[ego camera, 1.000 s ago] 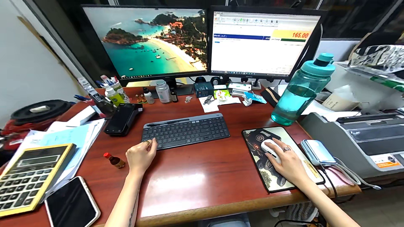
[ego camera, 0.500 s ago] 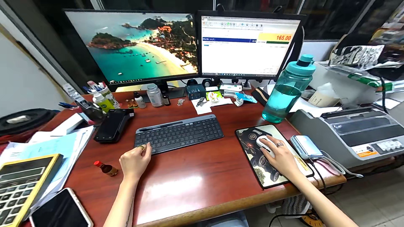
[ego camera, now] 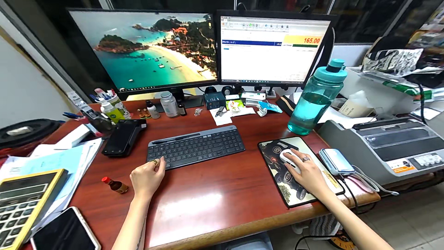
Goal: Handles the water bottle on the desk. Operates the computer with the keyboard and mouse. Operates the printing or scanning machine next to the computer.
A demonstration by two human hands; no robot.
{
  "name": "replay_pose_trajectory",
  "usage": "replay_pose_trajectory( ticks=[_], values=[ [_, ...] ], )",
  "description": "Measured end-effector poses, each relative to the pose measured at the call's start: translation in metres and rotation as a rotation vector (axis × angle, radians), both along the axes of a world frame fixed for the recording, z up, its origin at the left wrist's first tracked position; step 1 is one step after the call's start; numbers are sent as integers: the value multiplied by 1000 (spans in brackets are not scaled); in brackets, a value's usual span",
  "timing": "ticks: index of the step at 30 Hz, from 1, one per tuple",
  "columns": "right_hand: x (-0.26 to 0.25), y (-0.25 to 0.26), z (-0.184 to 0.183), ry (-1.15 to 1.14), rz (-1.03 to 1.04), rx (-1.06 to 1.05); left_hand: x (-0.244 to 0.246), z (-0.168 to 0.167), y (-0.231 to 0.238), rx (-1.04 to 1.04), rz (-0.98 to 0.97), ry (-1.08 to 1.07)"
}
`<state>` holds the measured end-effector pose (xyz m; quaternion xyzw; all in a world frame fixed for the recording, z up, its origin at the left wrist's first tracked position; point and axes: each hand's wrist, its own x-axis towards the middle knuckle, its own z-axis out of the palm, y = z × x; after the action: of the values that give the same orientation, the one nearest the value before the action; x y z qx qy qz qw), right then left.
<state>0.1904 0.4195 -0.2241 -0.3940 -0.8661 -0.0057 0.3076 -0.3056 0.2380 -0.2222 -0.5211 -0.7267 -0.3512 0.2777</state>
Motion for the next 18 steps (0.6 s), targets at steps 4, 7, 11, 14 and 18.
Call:
replay_pose_trajectory(
  ticks=[4,7,11,14,18],
  values=[
    [0,0,-1,1,-6,3,1,1,0,1,8,-2],
    [1,0,-1,-6,0,2,0,0,0,-1,7,-5],
    [0,0,-1,-19,35,24,0,0,-1,-5,12,-8],
    [0,0,-1,-22,50,30,1,1,-2,-5,7,-14],
    [-4,-5,1,-38,32,148,0,1,-1,-12,1,-16]
  ],
)
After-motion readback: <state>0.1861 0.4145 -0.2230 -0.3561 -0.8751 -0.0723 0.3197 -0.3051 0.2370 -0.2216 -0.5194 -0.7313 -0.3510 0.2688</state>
